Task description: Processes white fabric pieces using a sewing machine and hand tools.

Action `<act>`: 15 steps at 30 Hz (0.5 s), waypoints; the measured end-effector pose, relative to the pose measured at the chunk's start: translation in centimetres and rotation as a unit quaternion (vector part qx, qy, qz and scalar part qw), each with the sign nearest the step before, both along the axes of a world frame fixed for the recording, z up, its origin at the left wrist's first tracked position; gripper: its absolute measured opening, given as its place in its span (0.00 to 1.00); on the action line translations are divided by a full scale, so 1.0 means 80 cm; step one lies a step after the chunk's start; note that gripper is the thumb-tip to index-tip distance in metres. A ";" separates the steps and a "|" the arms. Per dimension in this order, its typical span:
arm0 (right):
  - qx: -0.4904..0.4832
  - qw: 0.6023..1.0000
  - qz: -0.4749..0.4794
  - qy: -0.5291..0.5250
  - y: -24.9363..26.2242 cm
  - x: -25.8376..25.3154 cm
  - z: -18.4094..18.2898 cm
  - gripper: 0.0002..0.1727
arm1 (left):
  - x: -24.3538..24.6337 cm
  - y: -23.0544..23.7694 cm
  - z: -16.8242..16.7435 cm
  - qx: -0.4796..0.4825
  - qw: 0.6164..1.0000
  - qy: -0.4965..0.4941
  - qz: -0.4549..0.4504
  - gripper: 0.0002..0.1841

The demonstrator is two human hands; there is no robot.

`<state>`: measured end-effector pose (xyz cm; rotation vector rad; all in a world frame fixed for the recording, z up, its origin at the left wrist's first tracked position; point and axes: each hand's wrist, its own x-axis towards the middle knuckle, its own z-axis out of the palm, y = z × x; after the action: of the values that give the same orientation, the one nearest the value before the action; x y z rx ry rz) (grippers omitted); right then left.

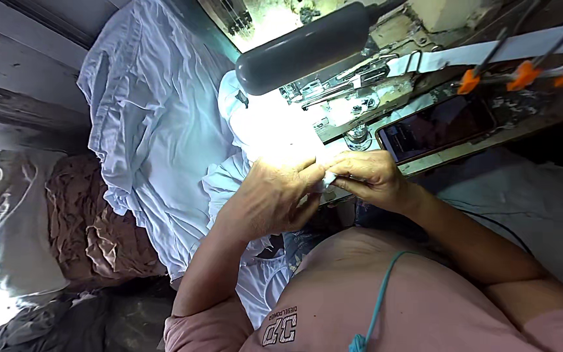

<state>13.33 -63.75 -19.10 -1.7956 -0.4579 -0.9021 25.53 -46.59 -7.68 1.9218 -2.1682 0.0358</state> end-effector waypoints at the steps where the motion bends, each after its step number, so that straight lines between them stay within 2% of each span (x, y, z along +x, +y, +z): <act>1: 0.015 1.000 0.001 0.009 -0.003 0.000 -0.002 0.07 | 0.002 -0.001 -0.004 -0.006 1.000 -0.010 0.014 0.14; 4: 0.065 0.998 0.005 0.021 -0.007 0.003 -0.002 0.06 | 0.014 0.001 -0.023 -0.013 0.989 -0.097 0.111 0.23; 7: 0.093 0.995 0.023 0.030 -0.001 0.010 0.000 0.08 | 0.033 0.004 -0.036 -0.057 0.967 -0.173 0.177 0.16; 11: 0.113 0.992 0.012 0.060 0.024 0.014 -0.004 0.09 | 0.048 0.006 -0.028 -0.061 0.961 -0.187 0.192 0.13; 15: 0.115 0.991 -0.025 0.071 0.036 0.016 -0.014 0.11 | 0.063 0.008 -0.028 -0.089 0.970 -0.168 0.152 0.12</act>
<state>14.58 -60.85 -20.26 -1.6516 -0.2103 -0.8202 30.54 -45.97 -9.94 2.2490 -1.9481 0.6289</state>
